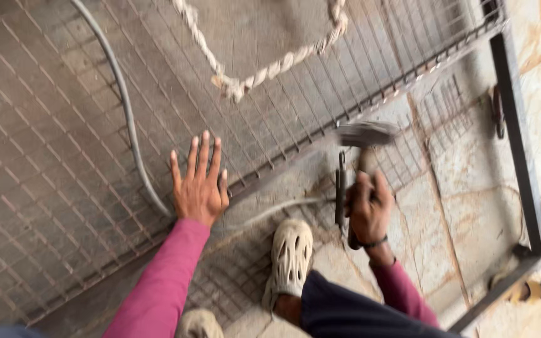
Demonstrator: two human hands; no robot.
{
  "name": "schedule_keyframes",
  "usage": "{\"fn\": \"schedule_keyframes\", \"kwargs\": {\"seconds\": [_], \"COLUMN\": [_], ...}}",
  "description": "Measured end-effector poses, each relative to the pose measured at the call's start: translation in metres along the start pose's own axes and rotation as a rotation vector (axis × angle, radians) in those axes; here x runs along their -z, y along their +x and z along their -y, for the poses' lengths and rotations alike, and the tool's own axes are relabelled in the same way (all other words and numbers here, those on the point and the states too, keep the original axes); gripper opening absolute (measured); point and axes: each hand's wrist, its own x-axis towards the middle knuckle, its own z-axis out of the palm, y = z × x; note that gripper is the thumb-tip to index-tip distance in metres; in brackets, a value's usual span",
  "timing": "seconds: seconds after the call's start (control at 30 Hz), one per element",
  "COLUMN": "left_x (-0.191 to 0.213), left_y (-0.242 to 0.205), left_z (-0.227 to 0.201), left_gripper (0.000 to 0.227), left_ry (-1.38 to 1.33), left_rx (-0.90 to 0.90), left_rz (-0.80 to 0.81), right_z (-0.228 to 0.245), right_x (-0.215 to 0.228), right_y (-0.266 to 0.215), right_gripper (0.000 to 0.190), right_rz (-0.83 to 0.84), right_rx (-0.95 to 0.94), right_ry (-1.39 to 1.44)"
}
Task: The person welds a metal mesh to a metal frame using a welding torch and electrode, then hammers the welded spots to remove slag. The person repeats this process along the length of the frame.
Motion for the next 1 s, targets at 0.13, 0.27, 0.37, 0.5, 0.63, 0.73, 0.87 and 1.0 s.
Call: {"fn": "schedule_keyframes", "kwargs": {"seconds": [0.13,0.27,0.37,0.5,0.63,0.73,0.87,1.0], "left_x": [0.001,0.007,0.003,-0.004,-0.002,-0.001,-0.004,0.009], "left_y": [-0.014,-0.001,-0.005,-0.010,0.000,-0.007,-0.004,-0.001], "left_z": [-0.001,-0.002,-0.002,0.001,0.002,0.001,0.002,0.003], "left_gripper": [0.061,0.062,0.062,0.062,0.062,0.062,0.062,0.065], "left_ry": [-0.069,-0.043,-0.022,-0.018,-0.053,-0.025,-0.005,-0.078], "left_rx": [0.006,-0.015,-0.012,-0.004,-0.020,-0.023,-0.026,-0.027], "left_rz": [0.022,-0.027,-0.010,0.012,-0.018,-0.001,-0.007,0.056], "right_z": [-0.014,-0.011,-0.007,-0.019,-0.029,-0.018,0.010,0.019], "right_x": [-0.021,-0.019,0.000,-0.011,-0.029,-0.020,-0.034,-0.048], "right_y": [-0.001,0.015,0.012,0.004,0.007,-0.015,-0.053,-0.072], "right_gripper": [0.034,0.033,0.035,0.037,0.037,0.040,0.033,0.037], "right_rz": [-0.202,0.268,0.107,-0.248,0.316,0.285,0.290,0.478], "right_rx": [0.566,-0.252,-0.020,0.270,-0.078,-0.134,-0.228,-0.340], "right_ry": [-0.311,-0.351,-0.253,-0.353,-0.408,-0.690,-0.199,-0.046]}}
